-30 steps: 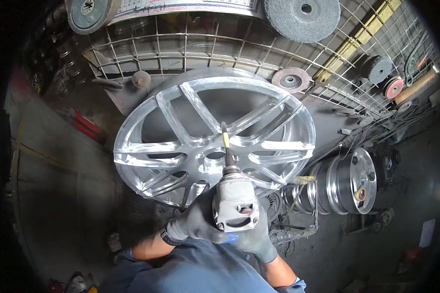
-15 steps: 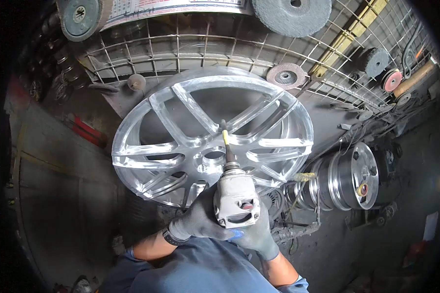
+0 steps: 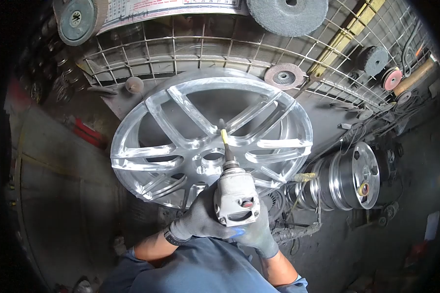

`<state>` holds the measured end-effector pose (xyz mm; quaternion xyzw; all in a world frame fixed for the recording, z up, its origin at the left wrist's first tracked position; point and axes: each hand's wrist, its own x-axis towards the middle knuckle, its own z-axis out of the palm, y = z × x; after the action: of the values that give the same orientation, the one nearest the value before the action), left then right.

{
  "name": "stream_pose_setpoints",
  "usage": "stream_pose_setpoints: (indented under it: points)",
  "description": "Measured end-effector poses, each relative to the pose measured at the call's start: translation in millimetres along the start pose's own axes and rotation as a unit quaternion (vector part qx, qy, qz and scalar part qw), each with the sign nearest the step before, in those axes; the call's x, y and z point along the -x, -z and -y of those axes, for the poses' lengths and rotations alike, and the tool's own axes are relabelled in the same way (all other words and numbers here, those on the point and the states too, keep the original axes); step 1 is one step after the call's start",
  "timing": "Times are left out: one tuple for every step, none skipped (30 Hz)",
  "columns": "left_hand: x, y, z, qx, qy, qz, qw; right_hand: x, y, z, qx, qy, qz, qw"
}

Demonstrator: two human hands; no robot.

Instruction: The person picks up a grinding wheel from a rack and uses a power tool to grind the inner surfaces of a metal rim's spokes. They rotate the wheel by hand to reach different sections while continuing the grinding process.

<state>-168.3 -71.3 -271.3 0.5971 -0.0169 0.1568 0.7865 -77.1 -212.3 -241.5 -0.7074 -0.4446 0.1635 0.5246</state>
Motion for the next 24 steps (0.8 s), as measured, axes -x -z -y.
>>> stream_pose_setpoints:
  points:
    - [0.9, 0.8, -1.6, 0.016, -0.003, 0.002, 1.000, -0.3, -2.6, 3.8, -0.018, -0.006, -0.007, 1.000]
    - [1.8, 1.5, -3.3, 0.032, -0.006, 0.002, 0.999, -0.8, -4.6, 5.4, -0.037, -0.010, -0.013, 0.999]
    - [3.2, 1.1, -5.6, 0.031, -0.006, 0.000, 0.999, 0.8, -5.7, 2.2, -0.039, -0.009, -0.011, 0.999]
    - [5.0, -0.1, -7.9, 0.011, -0.003, -0.009, 1.000, 4.1, -6.8, -3.6, -0.080, -0.025, -0.009, 0.996]
    - [5.6, -0.8, -8.9, -0.009, 0.000, -0.017, 1.000, 5.7, -6.7, -7.6, -0.121, -0.041, -0.007, 0.992]
    - [5.4, -0.8, -8.4, -0.009, 0.000, -0.018, 1.000, 5.6, -5.6, -9.1, -0.121, -0.042, -0.006, 0.992]
    - [4.8, -0.7, -7.6, -0.023, -0.010, -0.019, 0.999, 5.5, -4.0, -10.3, -0.077, -0.018, 0.005, 0.997]
    - [3.8, -0.9, -7.0, -0.037, -0.021, -0.020, 0.999, 5.4, -2.8, -10.8, -0.033, 0.006, 0.015, 0.999]
    - [2.5, -2.0, -7.0, -0.037, -0.021, -0.019, 0.999, 6.6, -2.4, -9.9, -0.032, 0.006, 0.014, 0.999]
    - [1.2, -4.2, -7.3, -0.019, -0.021, -0.025, 0.999, 9.0, -2.3, -7.6, -0.062, -0.033, -0.001, 0.998]
    - [0.0, -6.9, -7.8, -0.001, -0.021, -0.030, 0.999, 10.8, -1.7, -5.0, -0.092, -0.072, -0.017, 0.993]
    - [-2.1, -10.1, -9.4, 0.000, -0.022, -0.030, 0.999, 9.9, 0.1, -2.0, -0.090, -0.072, -0.017, 0.993]
    - [-6.2, -12.9, -12.3, -0.019, -0.039, -0.023, 0.999, 6.8, 3.1, 1.1, -0.100, -0.064, -0.027, 0.993]
    - [-10.3, -13.8, -15.7, -0.039, -0.057, -0.017, 0.997, 5.0, 6.4, 2.5, -0.109, -0.056, -0.036, 0.992]
    - [-15.6, -11.6, -19.6, -0.078, -0.069, 0.012, 0.994, 9.3, 13.3, 0.0, -0.084, -0.034, -0.016, 0.996]
    - [-19.7, -12.4, -20.9, -0.078, -0.071, 0.012, 0.994, 17.1, 21.0, -14.4, 0.005, 0.001, -0.019, 1.000]
    - [-24.5, -15.7, -21.4, -0.036, -0.066, 0.022, 0.997, 17.1, 23.2, -9.9, -0.021, -0.010, -0.041, 0.999]
    - [-30.1, -18.6, -22.6, 0.006, -0.061, 0.033, 0.998, 16.8, 25.8, -3.3, -0.048, -0.022, -0.064, 0.997]
    - [-38.1, -20.1, -29.1, -0.009, -0.101, 0.041, 0.994, 12.8, 30.0, 0.7, -0.065, -0.017, -0.075, 0.995]
    - [-44.1, -20.9, -35.4, -0.008, -0.104, 0.040, 0.994, 8.4, 33.5, 7.2, -0.062, -0.011, -0.092, 0.994]
    - [-49.1, -21.5, -41.2, -0.012, -0.103, 0.051, 0.993, 8.5, 35.0, 9.9, -0.060, -0.010, -0.091, 0.994]
    - [-52.4, -23.2, -43.7, -0.017, -0.102, 0.061, 0.993, 8.3, 36.0, 12.1, -0.062, -0.022, -0.094, 0.993]
    - [-55.4, -25.6, -37.6, -0.013, -0.118, 0.057, 0.991, 8.1, 36.7, 13.5, -0.065, -0.035, -0.097, 0.993]
    - [-54.7, -25.0, -36.4, -0.014, -0.119, 0.057, 0.991, 7.9, 37.2, 14.3, -0.068, -0.048, -0.100, 0.992]
